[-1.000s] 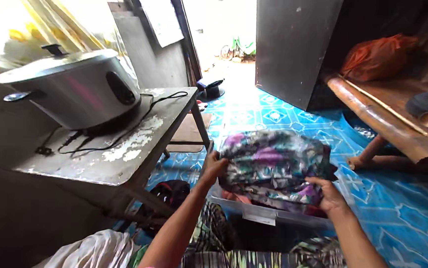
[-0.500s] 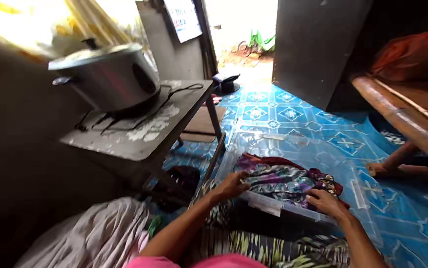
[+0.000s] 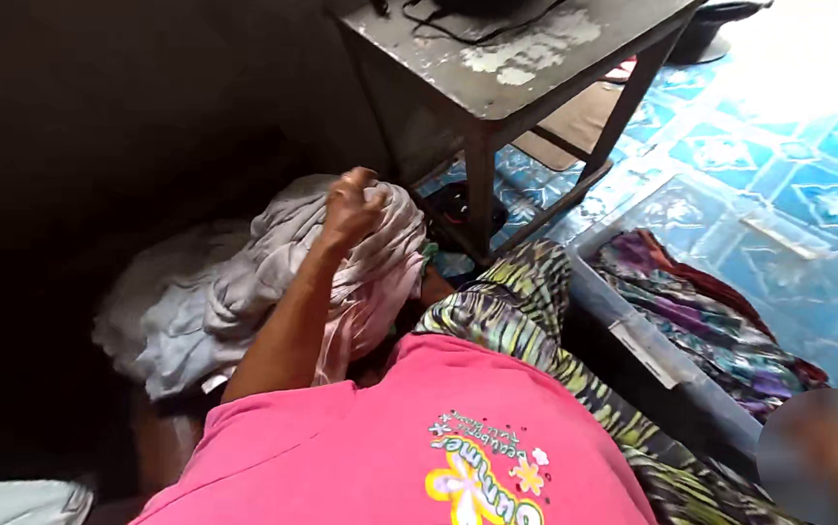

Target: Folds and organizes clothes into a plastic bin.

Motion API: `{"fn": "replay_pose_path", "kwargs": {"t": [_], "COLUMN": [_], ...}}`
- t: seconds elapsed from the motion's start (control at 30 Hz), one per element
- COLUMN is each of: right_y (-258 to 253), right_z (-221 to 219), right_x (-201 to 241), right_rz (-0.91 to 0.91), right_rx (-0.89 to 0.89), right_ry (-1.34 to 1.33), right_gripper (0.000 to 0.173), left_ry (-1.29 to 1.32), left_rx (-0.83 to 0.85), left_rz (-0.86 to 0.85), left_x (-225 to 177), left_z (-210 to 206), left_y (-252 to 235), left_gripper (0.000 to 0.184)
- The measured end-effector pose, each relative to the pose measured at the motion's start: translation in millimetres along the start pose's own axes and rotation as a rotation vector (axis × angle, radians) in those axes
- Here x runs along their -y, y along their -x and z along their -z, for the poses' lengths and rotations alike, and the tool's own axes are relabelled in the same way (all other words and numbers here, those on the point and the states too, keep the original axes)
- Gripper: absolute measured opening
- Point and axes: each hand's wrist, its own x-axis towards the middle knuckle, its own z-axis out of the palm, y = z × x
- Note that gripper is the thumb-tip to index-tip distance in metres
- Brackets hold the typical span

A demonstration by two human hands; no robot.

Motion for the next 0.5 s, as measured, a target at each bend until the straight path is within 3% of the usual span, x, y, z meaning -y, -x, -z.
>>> {"fn": "replay_pose_path", "kwargs": {"t": [0.1,0.2,0.33,0.43,0.5], "right_y": [5,6,6,11,12], "right_z": [2,0,0,0,2], "right_x": [10,10,12,25,26], "right_rz": [-0.104,-0.135,-0.175,-0.195,-0.199], "right_rx": [-0.047,-0.101,-0.111,-0.118,-0.109], "right_ry": [-0.042,-0.083,-0.07,-0.088,-0.11], "right_gripper": [0.045,0.045,0.046,0.042,0.041], "left_ry": [-0.084,-0.118,-0.155,-0.131,-0.218], "left_rx": [-0.043,0.014,0.074,0.085,0.182], "left_rz": [0.236,0.337,0.32,0.266,0.215], "left_x": [36,62,73,53,47], "left_z": [23,12,-8,14,38], "left_y": [1,5,7,15,21], "left_gripper": [0.053,0.062,0.066,0.069,0.078]}}
